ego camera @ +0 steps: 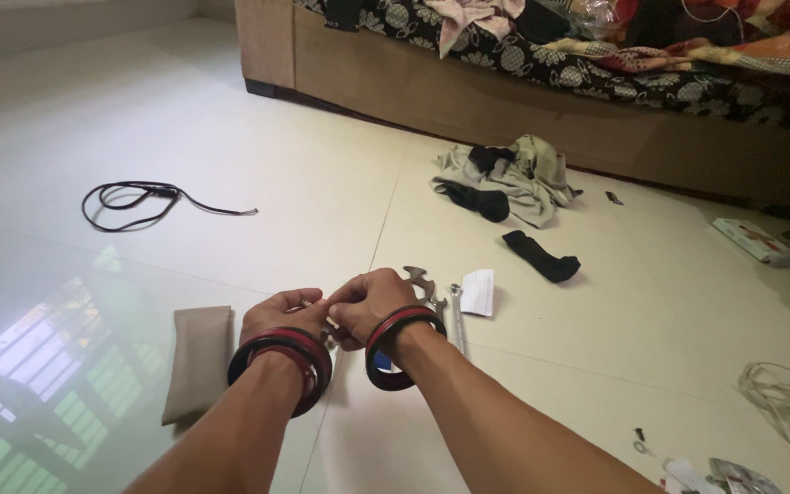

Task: The person sorts various small hardware items and tools from a pile on the floor into a cardboard box. They handle items such as screws, bolts, a wrench, and a small white plastic piece, placing them into the box one by one.

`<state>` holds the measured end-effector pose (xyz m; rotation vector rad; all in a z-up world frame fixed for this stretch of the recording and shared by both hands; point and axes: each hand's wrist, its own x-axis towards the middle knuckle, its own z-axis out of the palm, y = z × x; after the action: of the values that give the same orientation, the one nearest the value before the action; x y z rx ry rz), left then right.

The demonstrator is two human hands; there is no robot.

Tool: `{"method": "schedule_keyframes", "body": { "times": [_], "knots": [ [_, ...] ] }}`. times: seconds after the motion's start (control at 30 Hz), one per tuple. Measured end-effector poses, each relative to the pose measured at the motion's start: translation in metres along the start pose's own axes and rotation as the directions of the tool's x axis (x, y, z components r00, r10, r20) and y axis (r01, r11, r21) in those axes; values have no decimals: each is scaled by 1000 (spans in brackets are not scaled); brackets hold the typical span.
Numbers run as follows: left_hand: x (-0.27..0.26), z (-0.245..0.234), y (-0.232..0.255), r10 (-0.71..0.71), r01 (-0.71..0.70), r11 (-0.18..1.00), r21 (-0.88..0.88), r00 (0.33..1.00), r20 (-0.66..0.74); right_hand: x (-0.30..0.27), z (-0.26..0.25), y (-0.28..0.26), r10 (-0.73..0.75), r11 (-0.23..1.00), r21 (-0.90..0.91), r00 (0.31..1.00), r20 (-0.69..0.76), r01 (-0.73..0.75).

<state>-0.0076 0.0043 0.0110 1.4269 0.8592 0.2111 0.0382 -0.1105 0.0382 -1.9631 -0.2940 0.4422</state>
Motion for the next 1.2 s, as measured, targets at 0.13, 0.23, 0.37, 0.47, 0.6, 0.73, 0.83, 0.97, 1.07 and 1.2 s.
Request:
{"method": "schedule_keyframes", "body": {
  "times": [0.13,0.23,0.37,0.47,0.6,0.73,0.83,0.97,1.07,1.2],
  "knots": [
    [1,7,-8,-12,16,998,-60,998,65,-4,-4,5,-33,993,-116,998,-44,28],
    [5,15,-15,-19,42,983,-178,991,130,-4,-6,9,-28,991,-136,997,-78,17],
    [13,26,-20,19,44,951,-305,980,200,-5,-14,14,-21,974,-226,994,-108,-4],
    [16,26,-25,-9,67,956,-286,980,199,-8,-16,16,-69,981,-182,997,-32,62],
    [20,26,-33,20,74,933,-352,967,255,-20,-17,20,-97,968,-236,994,-59,80],
    [20,26,-37,-20,109,938,-329,965,262,-31,-17,21,-14,993,-115,999,-49,9],
    [13,24,-35,0,88,951,-298,959,285,-35,-19,23,31,999,-19,999,-41,-32],
    [-4,23,-25,-19,47,991,-127,976,216,-37,-24,26,61,996,69,998,-19,-59],
    [-12,24,-21,-21,40,994,-103,984,178,-36,-25,28,84,970,229,996,1,-82],
    [-10,22,-23,-15,89,957,-275,965,260,-35,-30,31,139,906,410,989,-49,-107]
  ]
}}
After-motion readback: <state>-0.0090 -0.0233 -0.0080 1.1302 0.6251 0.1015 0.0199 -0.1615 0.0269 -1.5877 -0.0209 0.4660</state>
